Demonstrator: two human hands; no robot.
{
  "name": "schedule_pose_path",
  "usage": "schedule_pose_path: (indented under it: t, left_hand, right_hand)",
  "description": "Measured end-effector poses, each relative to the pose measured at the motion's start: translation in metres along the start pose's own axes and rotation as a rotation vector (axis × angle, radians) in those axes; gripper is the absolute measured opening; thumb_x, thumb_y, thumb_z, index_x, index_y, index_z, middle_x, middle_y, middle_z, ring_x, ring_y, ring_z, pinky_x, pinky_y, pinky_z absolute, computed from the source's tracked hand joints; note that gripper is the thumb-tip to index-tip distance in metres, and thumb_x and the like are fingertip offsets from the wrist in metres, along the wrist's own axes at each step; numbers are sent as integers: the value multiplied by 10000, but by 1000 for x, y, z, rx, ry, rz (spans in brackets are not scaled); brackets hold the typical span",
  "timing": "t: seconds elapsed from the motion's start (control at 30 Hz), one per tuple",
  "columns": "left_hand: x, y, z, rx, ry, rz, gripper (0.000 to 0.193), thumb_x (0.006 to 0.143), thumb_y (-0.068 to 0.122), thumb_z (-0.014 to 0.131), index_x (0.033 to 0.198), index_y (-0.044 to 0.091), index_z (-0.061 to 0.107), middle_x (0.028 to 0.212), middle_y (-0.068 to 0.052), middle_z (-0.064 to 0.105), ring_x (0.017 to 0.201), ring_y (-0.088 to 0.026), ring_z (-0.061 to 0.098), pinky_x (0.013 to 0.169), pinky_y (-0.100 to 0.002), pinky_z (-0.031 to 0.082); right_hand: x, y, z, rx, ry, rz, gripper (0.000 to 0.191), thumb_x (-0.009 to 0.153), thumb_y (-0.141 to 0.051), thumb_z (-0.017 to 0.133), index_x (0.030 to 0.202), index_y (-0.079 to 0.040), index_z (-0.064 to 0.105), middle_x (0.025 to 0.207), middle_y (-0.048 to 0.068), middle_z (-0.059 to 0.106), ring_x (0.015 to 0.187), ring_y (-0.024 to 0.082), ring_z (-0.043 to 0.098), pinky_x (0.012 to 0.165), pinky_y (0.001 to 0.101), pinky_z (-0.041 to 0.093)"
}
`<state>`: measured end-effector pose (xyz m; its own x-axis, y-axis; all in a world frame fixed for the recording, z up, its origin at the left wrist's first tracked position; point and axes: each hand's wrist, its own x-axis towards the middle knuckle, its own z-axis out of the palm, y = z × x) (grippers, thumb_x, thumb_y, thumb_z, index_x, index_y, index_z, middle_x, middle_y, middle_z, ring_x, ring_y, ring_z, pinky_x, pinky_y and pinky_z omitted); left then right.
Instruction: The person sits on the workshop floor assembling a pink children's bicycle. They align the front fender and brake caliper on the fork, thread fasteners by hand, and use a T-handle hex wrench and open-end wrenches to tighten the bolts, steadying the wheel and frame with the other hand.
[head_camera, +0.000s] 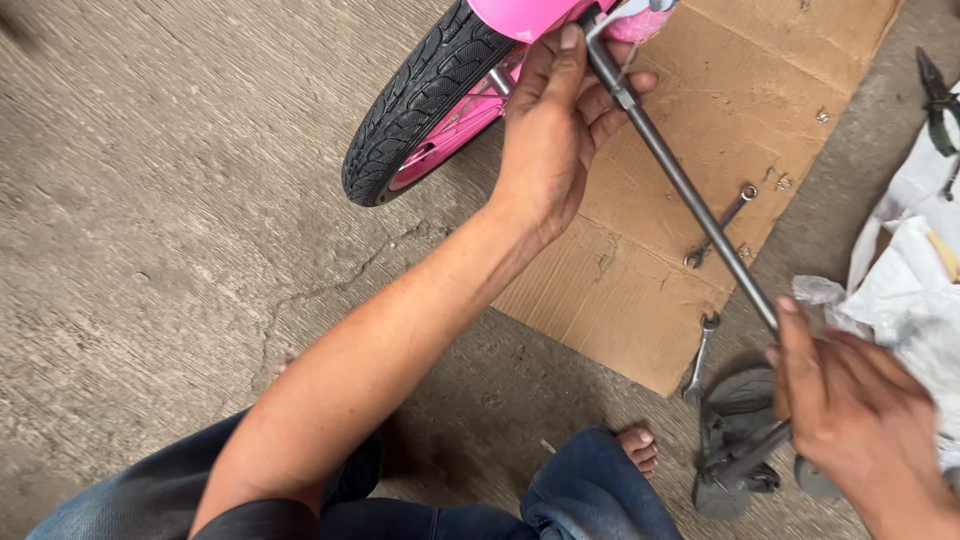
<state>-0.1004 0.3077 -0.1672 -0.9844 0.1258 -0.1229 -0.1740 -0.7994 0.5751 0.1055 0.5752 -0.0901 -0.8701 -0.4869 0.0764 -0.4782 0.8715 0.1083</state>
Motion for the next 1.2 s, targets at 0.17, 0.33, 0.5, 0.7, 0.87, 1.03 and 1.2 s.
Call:
schedule_pose_path:
  t: [0.17, 0.33, 0.5, 0.7, 0.87, 1.03, 1.2]
  left_hand:
    - [-7, -5, 7, 36, -15, 38, 303, 1116, 337, 497, 1195, 66, 605, 1140, -105, 725, 1033, -248, 753, 943, -385, 629]
    - [0, 0, 2, 69, 60, 81, 264, 1089, 310, 571, 1177, 66, 615, 1053, -95, 741, 937, -230, 744, 853, -382, 640]
    - [2, 3, -6, 282, 70, 97, 327, 1092, 353, 584, 1164, 51, 685, 1047, -85, 759, 934, -156, 721, 829, -313, 613]
    - [11, 2, -15, 411, 22, 210, 364, 1073, 332, 619, 1265, 29, 682, 1079, -65, 778, 960, -119, 719, 842, -291, 607]
    - [12, 2, -19, 445, 22, 218, 366, 1058, 326, 647, 1268, 33, 709, 1043, -57, 789, 945, -109, 727, 841, -278, 613]
    - [12, 4, -19, 437, 53, 206, 402, 1033, 372, 690, 1235, 29, 746, 996, -51, 776, 918, -114, 725, 838, -289, 611]
    - [10, 4, -20, 465, 27, 203, 433, 1021, 413, 678, 1253, 50, 726, 1002, -41, 792, 948, -115, 757, 860, -285, 635]
  right_hand:
    - [-3, 2, -30, -543, -210, 11, 518, 912, -155, 701, 1426, -83, 700, 699, 1, 648, 661, 153, 623, 1125, 479, 576]
    - [-14, 4, -21, -320, -95, 39, 463, 929, -161, 684, 1382, -61, 680, 738, 29, 686, 674, 155, 620, 1172, 507, 512]
    - [-18, 2, 5, 34, -34, 127, 447, 953, -149, 716, 1379, -35, 644, 720, 55, 709, 650, 161, 643, 1171, 507, 494]
    - [-31, -23, -11, 623, -52, 637, 466, 1028, -106, 609, 1481, 1, 623, 773, 89, 680, 565, 145, 590, 749, 406, 475]
    - [-30, -32, -12, 948, 111, 757, 463, 1068, -104, 558, 1473, 121, 573, 704, 84, 608, 574, 117, 530, 638, 378, 534]
    - [-25, -29, -3, 1235, 224, 586, 450, 1098, -117, 511, 1429, 188, 512, 638, 29, 465, 579, 85, 462, 978, 534, 608]
    - [-21, -24, 7, 1368, 209, 601, 475, 1086, -112, 479, 1430, 216, 484, 601, -4, 410, 537, 78, 413, 927, 550, 617]
